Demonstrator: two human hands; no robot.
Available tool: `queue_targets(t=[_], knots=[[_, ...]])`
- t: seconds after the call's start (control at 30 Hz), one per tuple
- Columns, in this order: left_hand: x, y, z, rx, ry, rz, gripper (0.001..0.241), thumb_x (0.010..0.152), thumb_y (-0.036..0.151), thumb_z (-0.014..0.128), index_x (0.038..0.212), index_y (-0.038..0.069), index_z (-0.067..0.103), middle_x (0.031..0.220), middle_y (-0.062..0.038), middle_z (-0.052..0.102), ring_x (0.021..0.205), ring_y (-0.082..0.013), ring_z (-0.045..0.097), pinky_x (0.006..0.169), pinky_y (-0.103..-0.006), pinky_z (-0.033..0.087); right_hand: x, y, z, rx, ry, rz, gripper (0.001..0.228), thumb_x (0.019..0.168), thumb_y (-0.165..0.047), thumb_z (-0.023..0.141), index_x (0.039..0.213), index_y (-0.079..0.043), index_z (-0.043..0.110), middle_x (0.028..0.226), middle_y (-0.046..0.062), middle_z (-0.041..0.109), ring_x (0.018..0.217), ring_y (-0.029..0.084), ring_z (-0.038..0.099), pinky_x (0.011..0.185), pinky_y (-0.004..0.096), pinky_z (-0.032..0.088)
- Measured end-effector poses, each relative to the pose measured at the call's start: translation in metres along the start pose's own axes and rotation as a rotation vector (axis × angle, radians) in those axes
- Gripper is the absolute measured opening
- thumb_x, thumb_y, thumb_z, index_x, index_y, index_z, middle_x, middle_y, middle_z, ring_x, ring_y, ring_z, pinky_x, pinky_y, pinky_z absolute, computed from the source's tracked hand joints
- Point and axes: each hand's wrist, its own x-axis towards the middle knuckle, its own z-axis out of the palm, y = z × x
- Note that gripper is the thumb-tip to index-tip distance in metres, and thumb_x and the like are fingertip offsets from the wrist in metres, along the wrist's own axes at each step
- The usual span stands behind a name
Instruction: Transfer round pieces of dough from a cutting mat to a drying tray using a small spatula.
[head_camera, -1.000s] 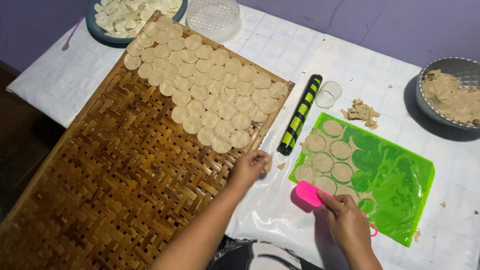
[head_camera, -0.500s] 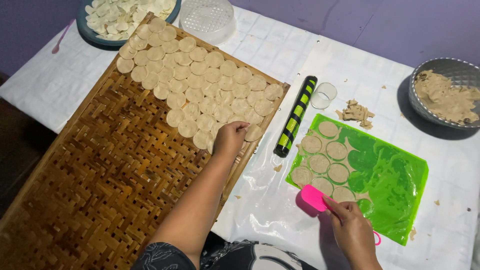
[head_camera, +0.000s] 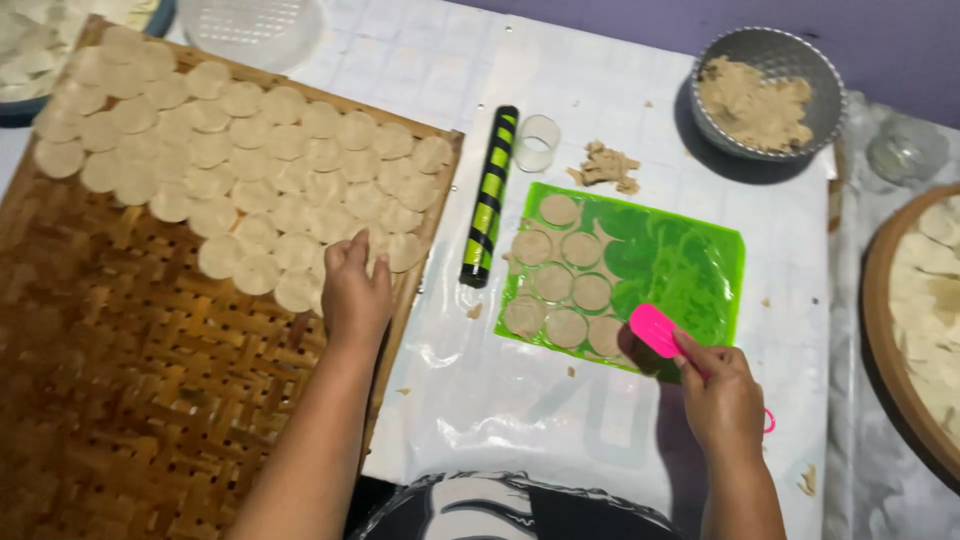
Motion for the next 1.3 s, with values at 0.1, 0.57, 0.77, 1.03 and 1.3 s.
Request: queue_targets(t=[0.1,0.57,0.77,1.03,1.3], knots=[[-0.039,0.022,0.007,-0.040,-0.014,0.134,0.037,0.100,0.016,0.062,0.135,0.004,0.064,0.126,-0.014,0.057,0.095,-0.0272,0.070,0.080,-0.0365,0.059,0.003,0.027,-0.014,-0.184,0.061,0.048,0.030,0.094,-0.027,0.072,0.123,-0.034,0.077,0.101,0.006,0.069,0.091,0.027,0.068,0.081,0.043,0.051],[-0.117,0.015,0.055,-0.038,-0.210,0.375,0.022,0.095,0.014,0.064,0.115,0.012,0.073,0.106,-0.008,0.070,0.089,-0.0287,0.071,0.074,-0.0392,0.056,0.018,0.038,0.028,-0.197,-0.015,-0.031,0.027,0.090,-0.026,0.077,0.116,-0.034,0.080,0.104,0.005,0.069,0.093,0.025,0.068,0.081,0.041,0.050],[-0.119,0.011,0.055,-0.054,-0.182,0.395,0.021,0.095,0.012,0.063,0.114,0.012,0.073,0.107,-0.008,0.070,0.092,-0.0286,0.071,0.076,-0.0393,0.057,0.021,0.075,0.051,0.491,-0.178,-0.044,0.037,0.090,-0.009,0.073,0.125,-0.021,0.076,0.107,0.006,0.064,0.101,0.017,0.062,0.091,0.029,0.050],[-0.118,0.013,0.056,-0.038,-0.185,0.384,0.021,0.095,0.012,0.063,0.113,0.012,0.073,0.107,-0.007,0.070,0.091,-0.0285,0.071,0.076,-0.0389,0.057,-0.013,0.049,-0.012,-0.182,-0.128,-0.059,0.026,0.086,-0.026,0.078,0.112,-0.030,0.081,0.102,0.001,0.069,0.092,0.021,0.068,0.086,0.039,0.049],[-0.118,0.015,0.056,-0.028,-0.177,0.379,0.020,0.095,0.012,0.064,0.113,0.013,0.073,0.107,-0.008,0.070,0.090,-0.0291,0.071,0.075,-0.0390,0.057,-0.020,0.032,0.008,-0.243,-0.162,-0.213,0.025,0.082,-0.032,0.078,0.107,-0.033,0.082,0.096,-0.001,0.070,0.084,0.023,0.069,0.078,0.040,0.052]])
